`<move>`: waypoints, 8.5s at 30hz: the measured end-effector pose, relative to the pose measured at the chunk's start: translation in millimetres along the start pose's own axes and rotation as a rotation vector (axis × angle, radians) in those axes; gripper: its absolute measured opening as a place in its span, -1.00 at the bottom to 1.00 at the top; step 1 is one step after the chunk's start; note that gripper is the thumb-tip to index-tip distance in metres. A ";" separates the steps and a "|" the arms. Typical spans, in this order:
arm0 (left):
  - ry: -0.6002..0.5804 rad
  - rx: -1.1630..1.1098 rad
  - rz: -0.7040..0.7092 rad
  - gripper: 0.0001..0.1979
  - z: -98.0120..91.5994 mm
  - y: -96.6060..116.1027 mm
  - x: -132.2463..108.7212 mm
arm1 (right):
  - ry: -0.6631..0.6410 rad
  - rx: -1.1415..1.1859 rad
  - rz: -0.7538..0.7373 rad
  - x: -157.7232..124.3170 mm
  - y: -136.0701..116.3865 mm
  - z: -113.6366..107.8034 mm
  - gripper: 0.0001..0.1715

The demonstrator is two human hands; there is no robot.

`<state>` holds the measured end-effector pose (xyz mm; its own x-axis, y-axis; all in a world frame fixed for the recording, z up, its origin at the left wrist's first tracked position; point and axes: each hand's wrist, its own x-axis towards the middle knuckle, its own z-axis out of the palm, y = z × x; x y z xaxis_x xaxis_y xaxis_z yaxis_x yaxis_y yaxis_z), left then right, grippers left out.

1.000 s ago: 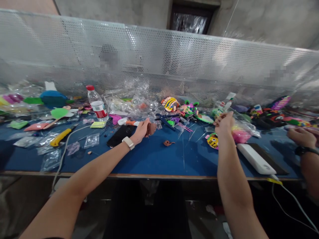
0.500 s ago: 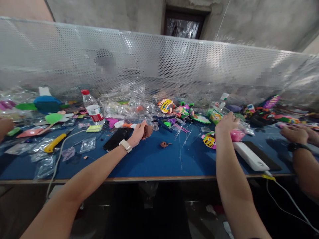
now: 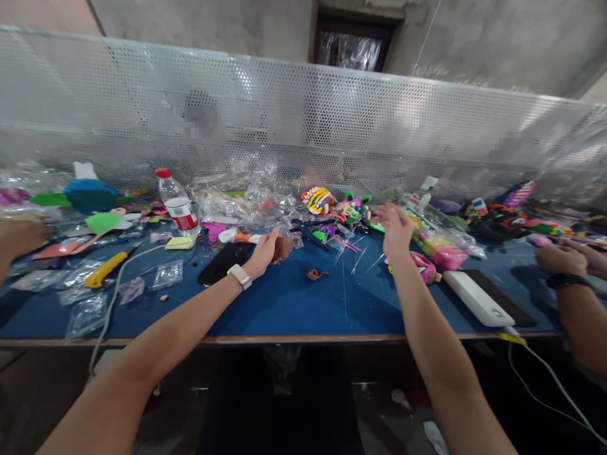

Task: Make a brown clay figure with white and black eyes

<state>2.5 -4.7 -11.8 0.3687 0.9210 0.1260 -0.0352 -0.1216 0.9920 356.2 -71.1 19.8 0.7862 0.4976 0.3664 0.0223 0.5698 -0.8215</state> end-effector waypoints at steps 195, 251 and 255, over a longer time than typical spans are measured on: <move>-0.093 0.239 0.485 -0.67 1.7 12.0 -6.7 | -0.838 -0.314 -0.152 -139.2 6.9 91.3 -0.77; -0.086 0.458 0.583 -0.80 2.8 16.1 -10.5 | -0.865 -0.274 -0.076 -134.0 18.2 90.6 -0.57; -0.040 0.416 0.601 -0.78 1.9 18.1 -11.0 | -0.857 -0.293 -0.078 -134.8 19.0 91.2 -0.64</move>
<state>-0.4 -17.7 4.7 0.4305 0.6376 0.6388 0.1104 -0.7397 0.6638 194.3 -67.7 -5.4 0.0498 0.8472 0.5289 0.3042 0.4915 -0.8160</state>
